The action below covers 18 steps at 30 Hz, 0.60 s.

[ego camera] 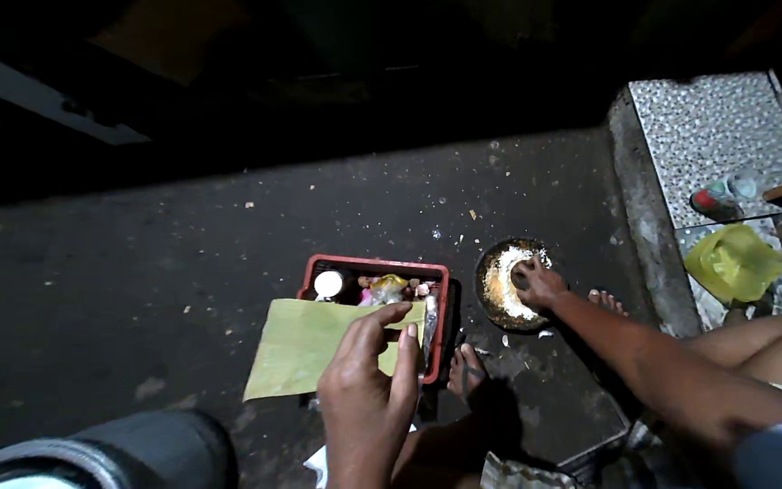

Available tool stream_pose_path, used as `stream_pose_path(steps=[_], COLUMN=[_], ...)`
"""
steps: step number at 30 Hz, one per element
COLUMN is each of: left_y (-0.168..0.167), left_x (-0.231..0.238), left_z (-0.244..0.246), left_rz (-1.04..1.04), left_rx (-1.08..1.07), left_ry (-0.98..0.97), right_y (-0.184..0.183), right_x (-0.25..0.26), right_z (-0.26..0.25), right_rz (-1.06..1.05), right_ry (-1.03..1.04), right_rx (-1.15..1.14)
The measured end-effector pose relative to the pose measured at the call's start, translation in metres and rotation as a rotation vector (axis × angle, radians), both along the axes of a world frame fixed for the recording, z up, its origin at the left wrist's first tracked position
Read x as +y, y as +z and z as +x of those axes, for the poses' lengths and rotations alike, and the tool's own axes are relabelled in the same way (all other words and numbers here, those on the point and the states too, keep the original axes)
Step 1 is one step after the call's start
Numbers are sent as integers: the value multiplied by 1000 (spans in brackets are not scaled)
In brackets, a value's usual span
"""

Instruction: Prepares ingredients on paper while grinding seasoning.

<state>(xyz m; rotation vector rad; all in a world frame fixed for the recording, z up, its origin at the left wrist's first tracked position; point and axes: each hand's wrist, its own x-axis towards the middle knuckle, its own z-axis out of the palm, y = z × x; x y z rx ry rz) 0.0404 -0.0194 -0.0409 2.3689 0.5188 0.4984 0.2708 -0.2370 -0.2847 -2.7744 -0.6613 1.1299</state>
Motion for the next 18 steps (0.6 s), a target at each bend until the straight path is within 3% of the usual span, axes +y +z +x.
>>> stream_pose_path(steps=[3,8,13,15,18], left_y=[2,1,0,3,4], left_x=[-1,-1,-2,-1,1], left_z=[-7,-10,-6,-11,-16], left_rz=[-19,-20,-6,-12,-46], left_rx=[-13,0,3,-7,-11], left_ry=[8,34,10,25,20], right_y=[5,3,0,8,3], right_x=[-2,-12,-1,6,-8], right_z=[-11,-22,1,-9,-36], right_rz=[12,-19,11,9,-26], right_ry=[-130,69,-28,-136,-51], right_rx=[84,0,-15,48,46])
